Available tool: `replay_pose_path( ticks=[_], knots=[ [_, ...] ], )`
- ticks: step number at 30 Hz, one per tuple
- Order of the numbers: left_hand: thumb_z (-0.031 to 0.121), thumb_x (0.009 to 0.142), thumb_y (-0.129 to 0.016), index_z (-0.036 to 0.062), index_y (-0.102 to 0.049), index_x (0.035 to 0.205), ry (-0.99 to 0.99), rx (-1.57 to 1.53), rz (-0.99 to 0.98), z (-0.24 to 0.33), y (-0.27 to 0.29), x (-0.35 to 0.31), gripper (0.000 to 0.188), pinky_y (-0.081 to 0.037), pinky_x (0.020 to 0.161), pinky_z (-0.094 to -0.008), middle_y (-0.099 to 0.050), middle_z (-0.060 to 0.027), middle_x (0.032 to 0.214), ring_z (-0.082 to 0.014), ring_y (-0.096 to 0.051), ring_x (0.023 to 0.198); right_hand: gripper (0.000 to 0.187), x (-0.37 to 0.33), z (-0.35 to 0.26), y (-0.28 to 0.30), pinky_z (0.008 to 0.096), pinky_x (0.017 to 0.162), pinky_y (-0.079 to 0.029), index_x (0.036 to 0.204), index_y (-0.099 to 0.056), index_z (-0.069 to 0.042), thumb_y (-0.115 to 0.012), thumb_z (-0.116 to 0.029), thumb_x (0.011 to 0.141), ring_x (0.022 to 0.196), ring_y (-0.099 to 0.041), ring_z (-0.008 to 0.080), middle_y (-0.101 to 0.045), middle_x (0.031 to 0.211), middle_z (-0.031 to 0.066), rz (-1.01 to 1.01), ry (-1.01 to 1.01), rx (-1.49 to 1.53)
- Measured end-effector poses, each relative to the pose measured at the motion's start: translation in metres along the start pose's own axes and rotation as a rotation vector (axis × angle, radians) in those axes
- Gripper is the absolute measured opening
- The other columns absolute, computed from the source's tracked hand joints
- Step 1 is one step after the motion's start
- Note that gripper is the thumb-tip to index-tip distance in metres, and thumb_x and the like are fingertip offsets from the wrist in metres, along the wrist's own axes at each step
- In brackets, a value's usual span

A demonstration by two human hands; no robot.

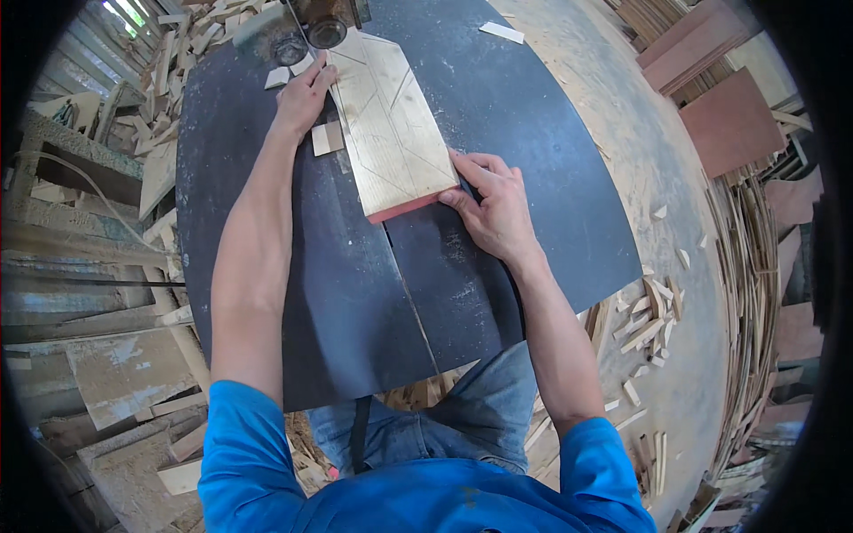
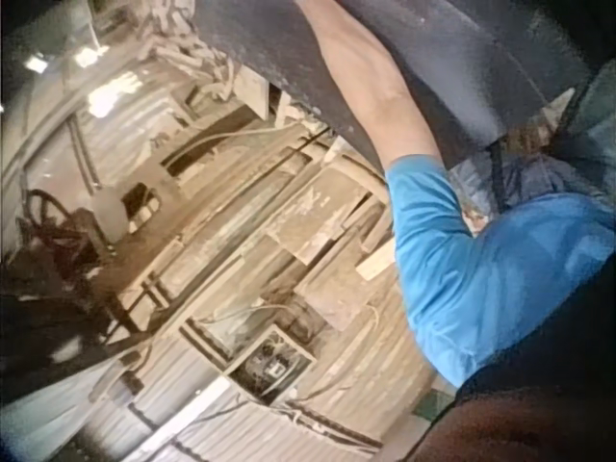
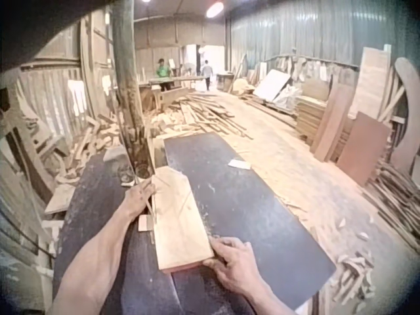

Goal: Cutting intricate shapes into a wooden board using a vertical band saw in a workshop.

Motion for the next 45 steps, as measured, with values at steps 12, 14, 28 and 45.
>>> replay_pose_path(
  ticks=[12,14,28,45],
  knots=[
    [0.066,0.105,-0.056,0.0273,-0.058,0.159,-0.021,-0.027,0.037,-0.01,-0.011,0.009,0.067,-0.041,0.121,-0.0393,-0.073,-0.0145,0.142,-0.0337,-0.065,0.137,0.052,0.001,-0.001,-0.001,0.0426,0.1,-0.044,0.139,-0.074,-0.009,-0.084,-0.029,0.092,0.12,-0.066,0.0289,-0.076,0.126,0.0117,0.005,-0.013,-0.009],
    [0.066,0.104,-0.056,0.0271,-0.058,0.159,-0.02,-0.036,0.037,-0.013,-0.012,0.01,0.067,-0.04,0.121,-0.0393,-0.073,-0.0146,0.143,-0.0334,-0.065,0.138,0.051,0.002,-0.001,-0.002,0.0424,0.1,-0.044,0.139,-0.074,-0.009,-0.083,-0.028,0.093,0.12,-0.066,0.0288,-0.077,0.126,0.0117,0.006,-0.017,-0.007],
    [0.065,0.104,-0.057,0.0328,-0.058,0.159,0.005,-0.074,0.042,-0.028,-0.013,0.025,0.064,-0.037,0.124,-0.0416,-0.071,-0.0119,0.146,-0.0334,-0.063,0.141,0.051,0.008,-0.003,-0.007,0.042,0.098,-0.041,0.14,-0.074,-0.01,-0.083,-0.027,0.093,0.117,-0.066,0.0273,-0.077,0.121,0.011,0.021,-0.033,-0.031],
    [0.06,0.106,-0.056,0.0251,-0.063,0.155,0.002,-0.103,0.039,-0.025,-0.025,0.036,0.06,-0.038,0.121,-0.0422,-0.076,-0.0117,0.137,-0.0327,-0.066,0.137,0.049,0.02,0.005,-0.01,0.0404,0.094,-0.039,0.139,-0.075,-0.01,-0.083,-0.028,0.093,0.108,-0.063,0.0246,-0.076,0.105,0.0093,0.02,-0.052,-0.055]
  ],
)
Point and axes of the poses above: each hand's wrist, its own x-axis towards the middle knuckle, its own y-axis out of the back of the hand, z = x × y, the point moved 3 cm from there along x, towards the middle knuckle
